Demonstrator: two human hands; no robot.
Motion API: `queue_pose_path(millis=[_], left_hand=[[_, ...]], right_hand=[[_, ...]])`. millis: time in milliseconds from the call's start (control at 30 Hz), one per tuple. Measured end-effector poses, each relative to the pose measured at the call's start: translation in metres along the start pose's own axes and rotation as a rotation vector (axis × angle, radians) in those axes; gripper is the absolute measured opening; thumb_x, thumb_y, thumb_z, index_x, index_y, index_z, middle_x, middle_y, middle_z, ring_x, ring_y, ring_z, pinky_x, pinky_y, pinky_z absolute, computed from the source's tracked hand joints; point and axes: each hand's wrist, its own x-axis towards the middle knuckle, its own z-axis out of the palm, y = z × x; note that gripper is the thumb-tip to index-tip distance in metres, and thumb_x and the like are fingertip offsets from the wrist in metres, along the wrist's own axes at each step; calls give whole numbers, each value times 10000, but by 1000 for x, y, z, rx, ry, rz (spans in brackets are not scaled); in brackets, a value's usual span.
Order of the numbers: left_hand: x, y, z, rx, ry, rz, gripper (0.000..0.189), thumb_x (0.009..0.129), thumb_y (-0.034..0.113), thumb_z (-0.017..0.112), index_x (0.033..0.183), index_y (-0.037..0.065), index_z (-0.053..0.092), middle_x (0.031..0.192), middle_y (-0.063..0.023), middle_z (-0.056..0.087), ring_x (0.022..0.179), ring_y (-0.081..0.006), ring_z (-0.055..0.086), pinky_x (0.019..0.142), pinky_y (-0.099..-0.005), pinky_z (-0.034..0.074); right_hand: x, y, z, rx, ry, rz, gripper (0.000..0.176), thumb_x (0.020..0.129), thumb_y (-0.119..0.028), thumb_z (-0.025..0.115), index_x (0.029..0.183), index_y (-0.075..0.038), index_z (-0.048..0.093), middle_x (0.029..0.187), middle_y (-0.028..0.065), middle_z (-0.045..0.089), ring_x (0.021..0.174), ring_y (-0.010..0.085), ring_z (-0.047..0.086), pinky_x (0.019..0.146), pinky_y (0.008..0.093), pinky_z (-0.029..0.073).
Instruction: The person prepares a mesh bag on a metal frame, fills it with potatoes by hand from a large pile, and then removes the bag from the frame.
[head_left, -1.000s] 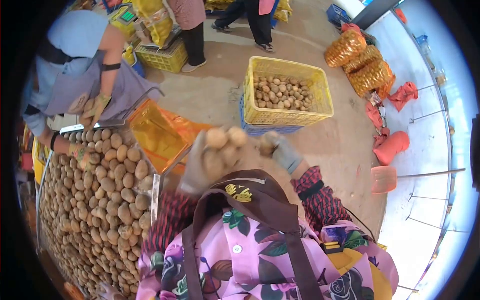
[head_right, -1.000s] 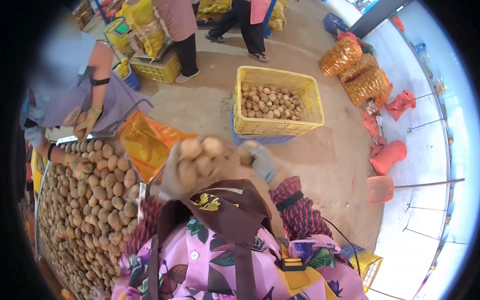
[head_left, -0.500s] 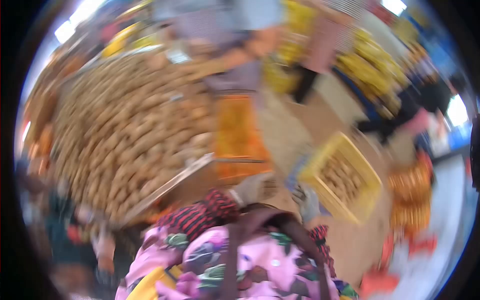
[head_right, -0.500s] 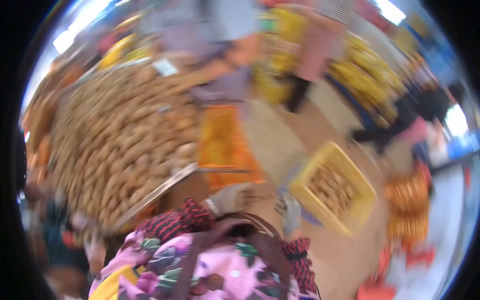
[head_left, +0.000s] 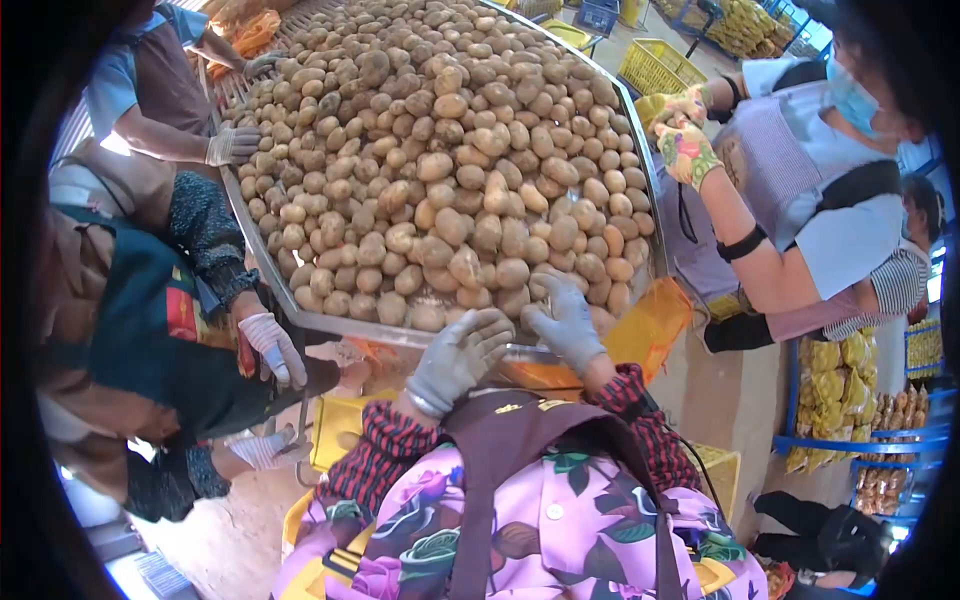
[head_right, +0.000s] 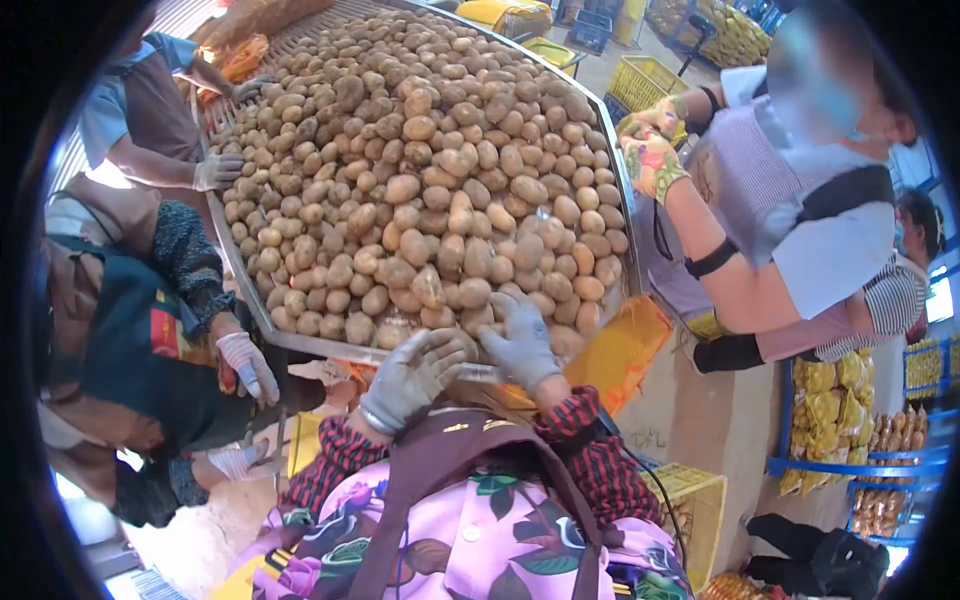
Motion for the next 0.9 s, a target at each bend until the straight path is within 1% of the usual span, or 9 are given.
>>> queue_pose_path(millis=[33, 167, 400, 600, 667, 733, 800, 833, 900], left_hand=[[3, 9, -12, -78, -62, 20, 395, 1049, 294, 463, 1282, -11, 554, 1195, -170, 645, 1096, -282, 647, 957, -395, 549], [-6, 33, -31, -221, -76, 41, 426, 1061, 298, 430, 1317, -27, 531, 1264, -208, 621, 1144, -317, 631, 980, -433, 540], [-2, 58, 4, -79, 115, 116, 395, 1049, 302, 480, 1303, 3, 520, 1229, -145, 605, 1160, -251, 600, 1011, -389, 497], [73, 119, 74, 713, 195, 361, 346, 1024, 268, 537, 1254, 11, 565, 1149, -100, 637, 1099, -198, 608, 979, -345, 482], [136, 154, 83, 1346, 213, 692, 331, 974, 207, 569, 1248, 19, 581, 1141, -116, 653, 1104, -252, 616, 988, -363, 470], [195, 176, 107, 1575, 255, 1009, 360, 925, 145, 561, 1268, 36, 576, 1192, -160, 639, 1122, -325, 609, 998, -390, 461], [251, 193, 123, 1883, 374, 1089, 339, 908, 195, 589, 1222, 67, 578, 1211, -194, 595, 1114, -370, 606, 966, -428, 482], [266, 198, 130, 1890, 372, 1088, 339, 908, 195, 589, 1222, 67, 578, 1211, -194, 595, 1114, -370, 606, 966, -428, 482], [293, 207, 144, 2264, 609, 496, 320, 871, 181, 627, 1172, 98, 562, 1221, -188, 540, 1067, -408, 606, 918, -472, 499]], right_hand=[[19, -3, 10, -248, 129, -211, 498, 841, -306, 693, 1254, -46, 595, 1189, 189, 617, 1127, 340, 593, 973, 410, 466], [88, -24, 14, 26, -97, 41, 539, 820, -330, 703, 1263, -44, 590, 1224, 208, 619, 1170, 383, 574, 1011, 431, 453], [252, 1, -1, -112, 17, -63, 459, 799, -233, 658, 1225, -64, 626, 1224, 213, 627, 1166, 389, 583, 999, 435, 468], [352, 24, -5, -511, -146, -224, 628, 719, -94, 653, 1337, -108, 541, 1301, 180, 570, 1244, 377, 509, 1066, 427, 406], [347, 24, -11, -601, -216, -243, 681, 686, -72, 675, 1348, -121, 524, 1306, 168, 554, 1280, 363, 472, 1088, 425, 375], [337, 29, -15, -550, -200, -295, 686, 674, -68, 688, 1338, -131, 528, 1271, 159, 563, 1251, 364, 489, 1072, 435, 383], [329, 34, -15, -454, -112, -267, 671, 676, -88, 701, 1324, -129, 533, 1257, 162, 565, 1237, 366, 493, 1060, 437, 386], [321, 35, -16, -450, -107, -266, 671, 676, -88, 701, 1324, -129, 533, 1257, 162, 565, 1237, 366, 493, 1060, 437, 386], [316, 33, -25, -398, -100, -282, 631, 694, -111, 703, 1305, -118, 547, 1259, 164, 571, 1210, 370, 510, 1036, 435, 406]])
